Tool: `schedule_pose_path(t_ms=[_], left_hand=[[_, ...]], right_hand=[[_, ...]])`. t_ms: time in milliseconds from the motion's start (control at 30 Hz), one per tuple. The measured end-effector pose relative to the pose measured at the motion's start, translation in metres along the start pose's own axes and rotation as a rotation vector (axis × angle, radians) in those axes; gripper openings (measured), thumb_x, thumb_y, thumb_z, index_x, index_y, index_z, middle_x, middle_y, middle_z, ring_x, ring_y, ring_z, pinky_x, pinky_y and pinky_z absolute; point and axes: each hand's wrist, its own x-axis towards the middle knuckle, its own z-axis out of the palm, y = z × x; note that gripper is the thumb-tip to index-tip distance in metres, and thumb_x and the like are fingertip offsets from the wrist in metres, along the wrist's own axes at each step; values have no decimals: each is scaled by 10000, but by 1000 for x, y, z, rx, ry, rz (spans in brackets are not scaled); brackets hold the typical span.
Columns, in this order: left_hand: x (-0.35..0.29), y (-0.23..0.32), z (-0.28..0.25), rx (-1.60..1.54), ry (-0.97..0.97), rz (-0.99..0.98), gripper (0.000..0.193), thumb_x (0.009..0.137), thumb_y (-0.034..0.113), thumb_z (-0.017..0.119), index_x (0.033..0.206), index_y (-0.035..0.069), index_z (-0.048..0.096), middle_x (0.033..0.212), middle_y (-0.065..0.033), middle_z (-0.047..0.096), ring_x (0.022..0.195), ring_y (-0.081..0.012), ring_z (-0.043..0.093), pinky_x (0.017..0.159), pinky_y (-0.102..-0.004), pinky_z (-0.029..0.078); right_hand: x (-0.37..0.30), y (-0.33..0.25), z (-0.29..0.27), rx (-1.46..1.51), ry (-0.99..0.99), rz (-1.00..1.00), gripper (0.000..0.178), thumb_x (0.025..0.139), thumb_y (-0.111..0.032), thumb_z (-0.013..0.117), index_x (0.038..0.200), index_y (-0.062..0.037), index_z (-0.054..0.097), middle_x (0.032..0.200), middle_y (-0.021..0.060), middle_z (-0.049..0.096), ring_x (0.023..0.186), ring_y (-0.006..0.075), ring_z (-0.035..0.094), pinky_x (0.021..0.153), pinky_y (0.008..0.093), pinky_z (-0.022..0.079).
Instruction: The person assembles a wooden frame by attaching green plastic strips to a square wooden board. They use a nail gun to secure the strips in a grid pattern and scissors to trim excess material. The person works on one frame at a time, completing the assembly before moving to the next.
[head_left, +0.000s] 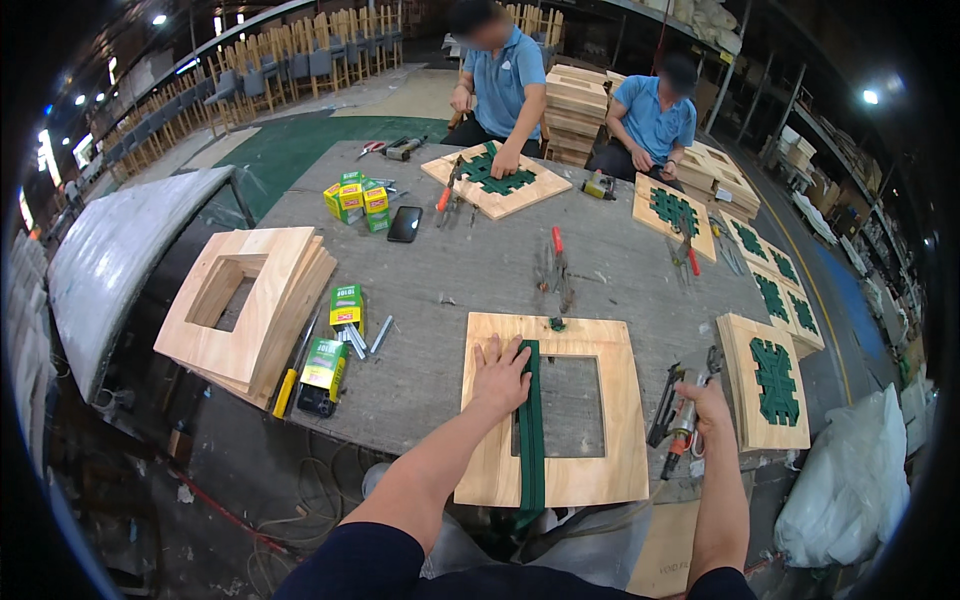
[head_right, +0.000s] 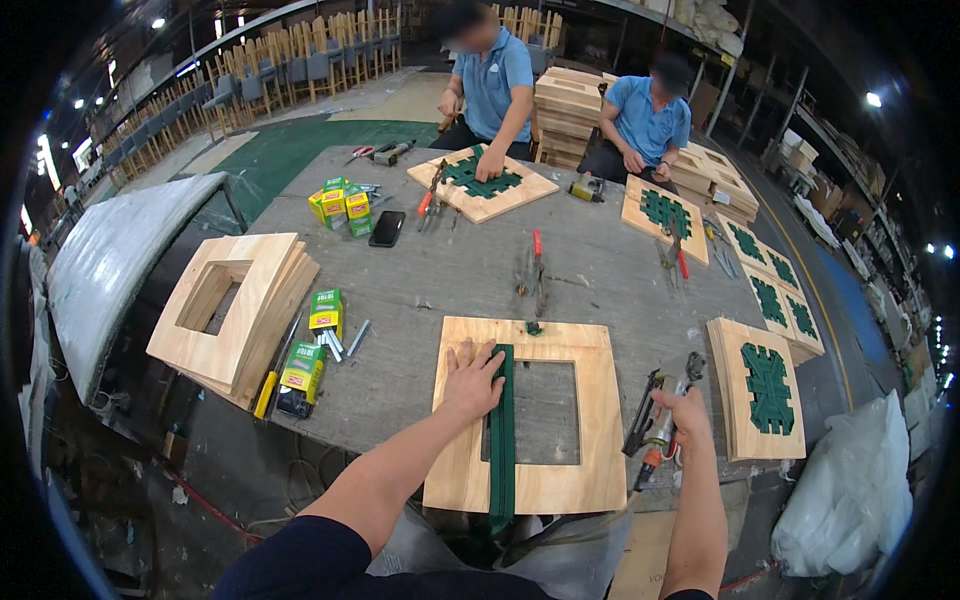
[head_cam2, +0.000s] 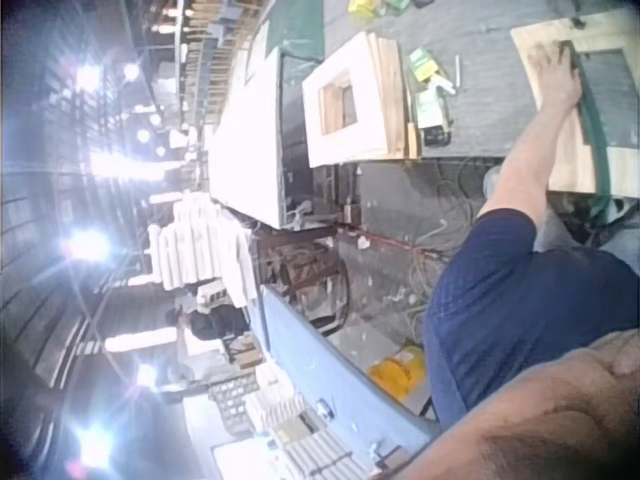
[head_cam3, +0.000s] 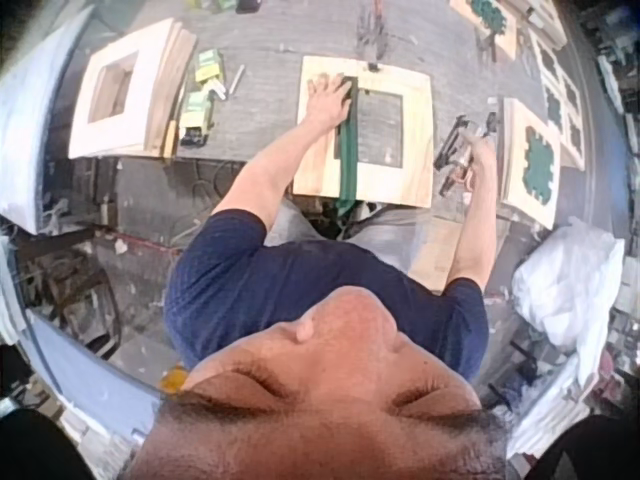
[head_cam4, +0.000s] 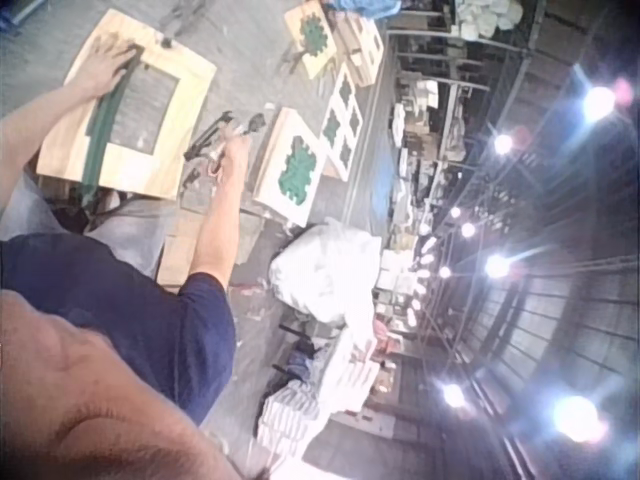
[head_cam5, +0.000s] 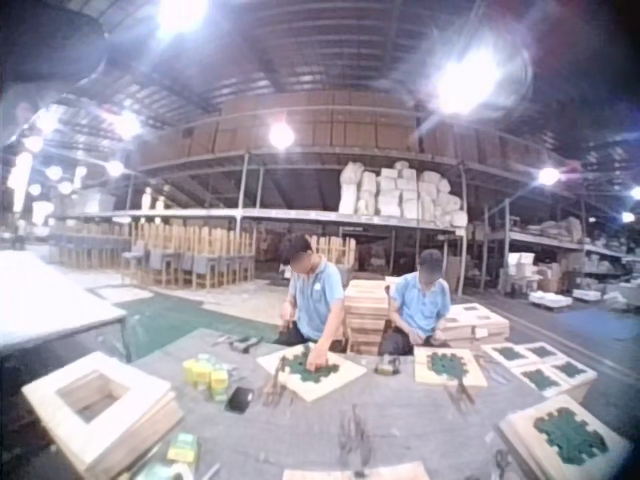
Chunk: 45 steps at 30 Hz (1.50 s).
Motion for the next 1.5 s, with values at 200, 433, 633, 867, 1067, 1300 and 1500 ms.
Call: schedule_pose_path(t_ms=[200,433,633,867,1067,1300,1500], left_hand=[[-1,3,3,-19,25,13,567,1005,389,565,1533,197,498,1679,-25,318,1565,-413,196,1253,-656,111],[2,0,2,-44,-47,-3,588,1003,386,560,1546,180,473,1653,-14,372,1571,-412,181,1253,-667,84],[2,-1,3,-65,-3,-7,578,986,399,596,1517,186,517,1627,-13,422,1554,-421,230,1238,-672,129],[1,-4,6,-102,15,-8,580,985,388,598,1516,172,512,1617,-26,433,1548,-424,241,1230,-684,132],[2,-9,6,-104,28,-11,574,982,377,607,1507,162,519,1610,-33,438,1543,-435,244,1226,-691,135],[1,-6,5,-139,66,15,543,952,351,661,1450,150,583,1552,-83,473,1521,-437,290,1220,-691,155],[-1,-12,3,-223,75,13,346,889,287,697,1191,134,765,1480,-129,511,1507,-421,316,1226,-678,166]], right_hand=[[-39,-40,68,206,-117,126,403,887,-324,832,1039,-57,572,774,52,613,521,179,613,468,364,523],[-26,-38,199,-29,-366,42,408,904,-235,803,1187,-56,571,942,65,643,570,164,597,467,342,510],[-1,-29,253,-82,-367,83,330,950,-219,744,1190,-60,582,931,63,650,564,161,599,460,336,506],[6,-15,266,-152,-382,97,310,962,-219,737,1184,-60,593,929,69,661,545,158,592,445,335,495],[3,-15,276,-157,-359,76,267,971,-200,725,1151,-59,585,864,56,647,520,144,572,423,324,467],[5,-10,272,-156,-362,54,231,969,-169,724,1108,-62,574,817,44,623,497,132,546,409,316,448],[-3,-11,280,-148,-385,10,182,984,-175,703,1070,-58,594,796,37,618,510,135,549,421,316,455]])
